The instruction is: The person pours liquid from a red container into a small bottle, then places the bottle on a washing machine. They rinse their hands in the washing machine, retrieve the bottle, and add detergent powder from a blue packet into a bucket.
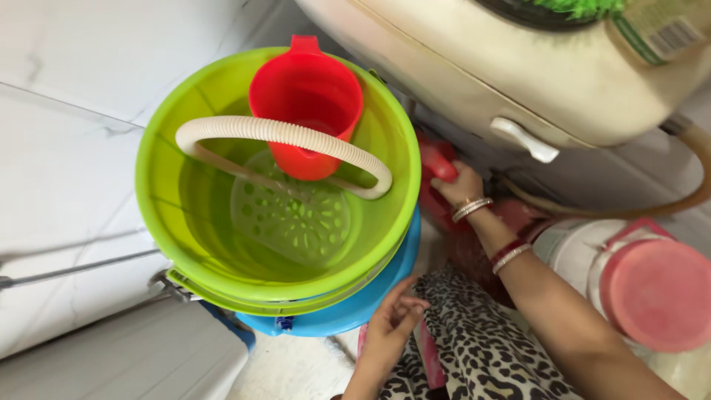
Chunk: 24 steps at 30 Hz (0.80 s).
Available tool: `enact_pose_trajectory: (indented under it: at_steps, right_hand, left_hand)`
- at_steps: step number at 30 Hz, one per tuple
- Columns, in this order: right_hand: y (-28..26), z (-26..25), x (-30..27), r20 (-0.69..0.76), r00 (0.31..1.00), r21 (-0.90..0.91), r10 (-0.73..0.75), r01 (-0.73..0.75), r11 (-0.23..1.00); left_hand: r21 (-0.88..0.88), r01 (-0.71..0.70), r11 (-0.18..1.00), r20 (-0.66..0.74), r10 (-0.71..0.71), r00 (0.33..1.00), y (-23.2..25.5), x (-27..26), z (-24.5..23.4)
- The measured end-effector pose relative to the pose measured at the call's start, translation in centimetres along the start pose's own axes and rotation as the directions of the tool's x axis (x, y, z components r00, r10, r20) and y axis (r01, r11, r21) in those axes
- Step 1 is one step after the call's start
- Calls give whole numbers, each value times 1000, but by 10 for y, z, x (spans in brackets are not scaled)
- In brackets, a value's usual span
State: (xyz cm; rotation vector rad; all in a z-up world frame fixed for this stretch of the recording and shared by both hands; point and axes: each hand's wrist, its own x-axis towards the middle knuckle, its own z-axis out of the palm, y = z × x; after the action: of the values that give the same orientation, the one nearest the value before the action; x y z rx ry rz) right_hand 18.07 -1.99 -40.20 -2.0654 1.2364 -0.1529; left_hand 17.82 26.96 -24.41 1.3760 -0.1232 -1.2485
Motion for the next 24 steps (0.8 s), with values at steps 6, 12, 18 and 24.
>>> enact_pose_trajectory:
  at_steps: [6,12,18,24]
  right_hand:
    - [46,23,71,18,985,105,-169,167,980]
    - [114,53,100,-77,899,164,-432,439,883]
    - [153,31,102,-37,961,-246,-275,257,934]
    - [154,11,108,-6,975,-36,-222,222,974]
  left_hand:
    - [-148,-91,985,-67,82,994,-38,12,5]
    - [-159,-53,986,-93,38,995,-57,9,-1]
    - [-96,-55,994,-111,44,993,-58,6,6]
    - [-100,-16,995,-107,6,994,-51,12,5]
